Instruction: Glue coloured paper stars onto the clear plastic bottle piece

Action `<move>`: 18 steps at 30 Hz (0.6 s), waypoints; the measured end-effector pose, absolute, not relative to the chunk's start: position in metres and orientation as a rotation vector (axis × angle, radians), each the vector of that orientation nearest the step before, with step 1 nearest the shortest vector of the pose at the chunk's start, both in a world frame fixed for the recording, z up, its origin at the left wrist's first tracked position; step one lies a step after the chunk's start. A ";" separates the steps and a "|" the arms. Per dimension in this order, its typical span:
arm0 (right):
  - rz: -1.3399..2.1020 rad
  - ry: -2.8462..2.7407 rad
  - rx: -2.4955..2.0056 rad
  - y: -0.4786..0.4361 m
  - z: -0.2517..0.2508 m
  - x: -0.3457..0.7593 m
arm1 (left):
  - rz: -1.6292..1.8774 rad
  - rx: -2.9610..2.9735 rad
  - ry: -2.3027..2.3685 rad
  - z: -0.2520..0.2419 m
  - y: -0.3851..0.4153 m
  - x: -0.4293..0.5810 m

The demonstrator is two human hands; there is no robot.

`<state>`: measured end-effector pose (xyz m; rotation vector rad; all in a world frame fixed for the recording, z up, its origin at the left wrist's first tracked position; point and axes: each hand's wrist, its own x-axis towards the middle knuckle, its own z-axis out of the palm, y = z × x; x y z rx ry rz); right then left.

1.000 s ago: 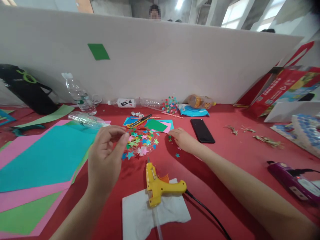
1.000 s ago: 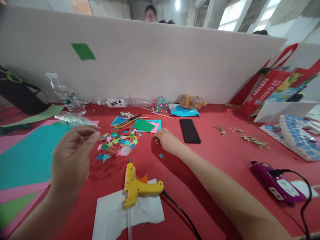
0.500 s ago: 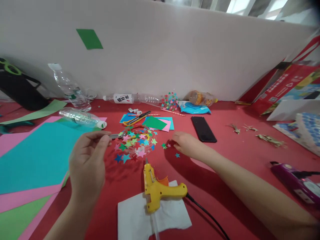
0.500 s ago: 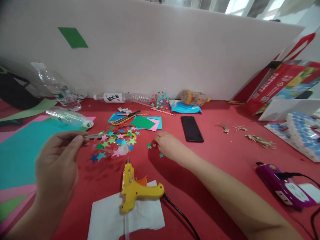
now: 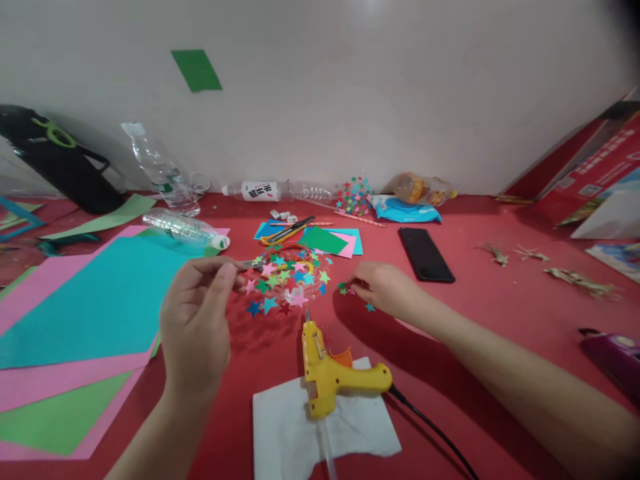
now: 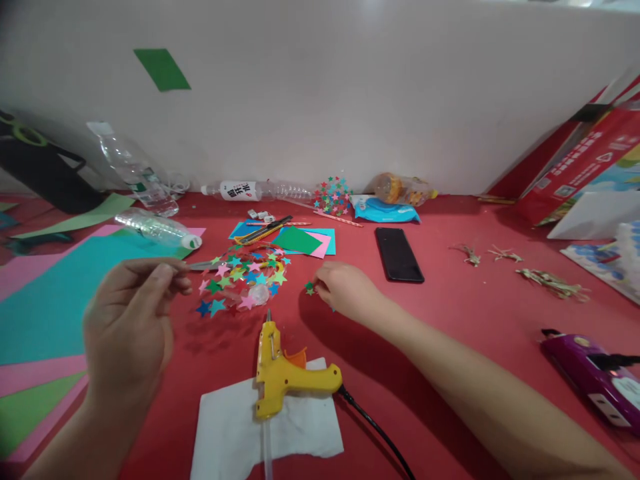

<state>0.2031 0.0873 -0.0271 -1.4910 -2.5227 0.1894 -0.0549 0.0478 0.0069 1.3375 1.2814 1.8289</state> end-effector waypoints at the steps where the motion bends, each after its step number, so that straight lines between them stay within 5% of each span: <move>1: 0.183 -2.522 -1.493 0.088 -0.027 0.203 | 1.832 1.343 1.266 0.007 0.048 -0.055; 18: -0.043 -2.640 -1.303 0.093 -0.052 0.195 | 1.705 1.857 1.278 0.004 0.034 -0.053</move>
